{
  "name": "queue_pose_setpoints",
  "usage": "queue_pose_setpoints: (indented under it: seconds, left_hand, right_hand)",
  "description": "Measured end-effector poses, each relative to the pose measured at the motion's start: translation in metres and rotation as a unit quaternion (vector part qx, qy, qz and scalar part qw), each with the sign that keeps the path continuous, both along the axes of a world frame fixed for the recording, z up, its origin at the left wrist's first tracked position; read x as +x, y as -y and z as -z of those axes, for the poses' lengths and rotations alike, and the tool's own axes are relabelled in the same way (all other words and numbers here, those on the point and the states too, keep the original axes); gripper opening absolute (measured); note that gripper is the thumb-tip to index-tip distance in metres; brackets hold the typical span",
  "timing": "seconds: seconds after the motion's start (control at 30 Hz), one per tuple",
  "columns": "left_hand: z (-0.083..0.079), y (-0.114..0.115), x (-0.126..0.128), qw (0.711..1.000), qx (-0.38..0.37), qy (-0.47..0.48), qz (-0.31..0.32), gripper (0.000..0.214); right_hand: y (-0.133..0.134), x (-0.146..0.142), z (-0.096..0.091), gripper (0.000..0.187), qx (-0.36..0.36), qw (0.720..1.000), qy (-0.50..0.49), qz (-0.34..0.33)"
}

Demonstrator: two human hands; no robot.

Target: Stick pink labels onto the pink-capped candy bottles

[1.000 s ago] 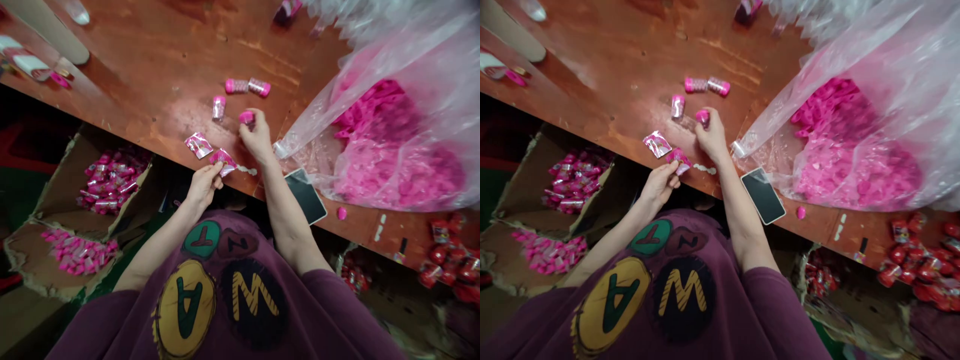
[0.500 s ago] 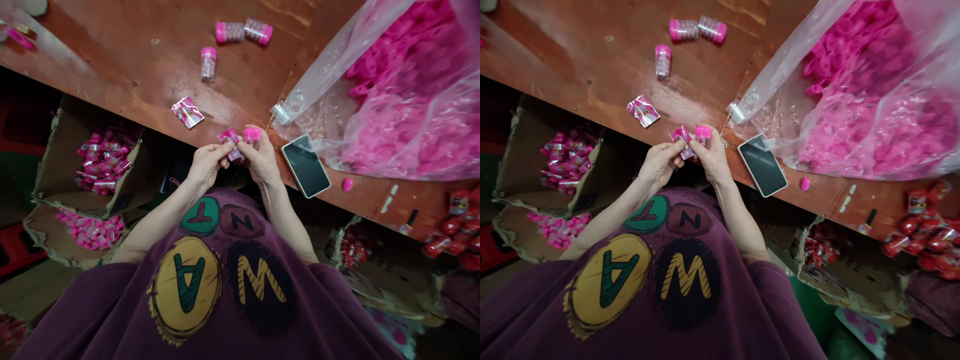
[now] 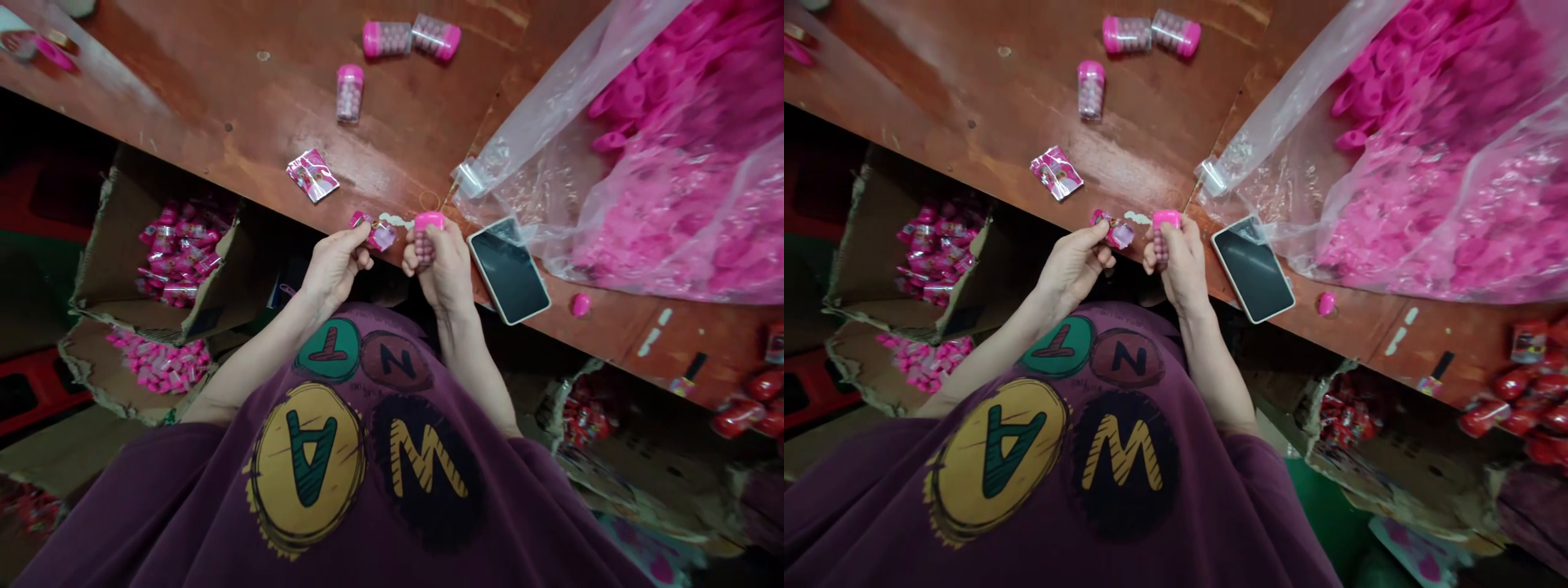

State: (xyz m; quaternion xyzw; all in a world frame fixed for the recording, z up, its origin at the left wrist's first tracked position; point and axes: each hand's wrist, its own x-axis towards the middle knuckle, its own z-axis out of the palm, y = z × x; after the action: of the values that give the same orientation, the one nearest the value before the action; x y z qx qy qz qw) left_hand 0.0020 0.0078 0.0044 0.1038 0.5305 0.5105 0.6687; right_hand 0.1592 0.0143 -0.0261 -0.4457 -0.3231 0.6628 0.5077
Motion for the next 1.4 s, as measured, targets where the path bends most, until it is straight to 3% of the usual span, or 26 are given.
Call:
queue_pose_setpoints:
  seconds: [0.13, 0.37, 0.53, 0.67, 0.8, 0.87, 1.03, 1.13, 1.3, 1.4]
  left_hand:
    - [0.000, -0.001, 0.005, 1.000, 0.003, 0.001, 0.002, 0.036]
    - [-0.003, 0.004, 0.006, 0.998, 0.016, -0.010, 0.058, 0.043]
    - [-0.006, 0.007, 0.006, 0.992, 0.017, -0.014, 0.121, 0.049]
    - [-0.005, 0.009, 0.008, 0.987, 0.020, 0.004, 0.161, 0.051]
    - [-0.003, 0.008, 0.004, 0.973, 0.019, 0.076, 0.219, 0.042]
    - [-0.002, 0.008, 0.000, 0.964, 0.024, 0.105, 0.242, 0.039]
    - [-0.003, 0.008, -0.003, 0.973, 0.042, 0.082, 0.213, 0.038]
    - [-0.005, 0.009, -0.003, 0.976, 0.030, 0.075, 0.205, 0.038]
    - [-0.005, 0.008, -0.005, 0.973, 0.014, 0.077, 0.216, 0.036]
    - [-0.006, 0.008, -0.007, 0.978, 0.010, 0.063, 0.199, 0.036]
  right_hand:
    - [0.024, -0.005, -0.011, 0.046, -0.006, 1.000, 0.013, -0.019]
    - [0.034, -0.019, -0.003, 0.052, -0.010, 1.000, 0.024, -0.011]
    - [0.035, -0.015, -0.003, 0.058, -0.029, 0.996, -0.005, -0.086]
    - [0.039, -0.012, 0.001, 0.062, 0.033, 0.991, 0.091, -0.090]
    - [0.038, -0.004, 0.006, 0.072, 0.134, 0.954, 0.246, -0.107]
    - [0.039, 0.000, 0.007, 0.075, 0.153, 0.945, 0.259, -0.130]
    - [0.049, 0.000, 0.011, 0.074, 0.091, 0.966, 0.177, -0.163]
    - [0.056, -0.002, 0.011, 0.074, 0.105, 0.959, 0.218, -0.148]
    - [0.055, -0.003, 0.008, 0.070, 0.156, 0.917, 0.353, -0.104]
    - [0.053, -0.007, 0.003, 0.066, 0.137, 0.934, 0.319, -0.082]
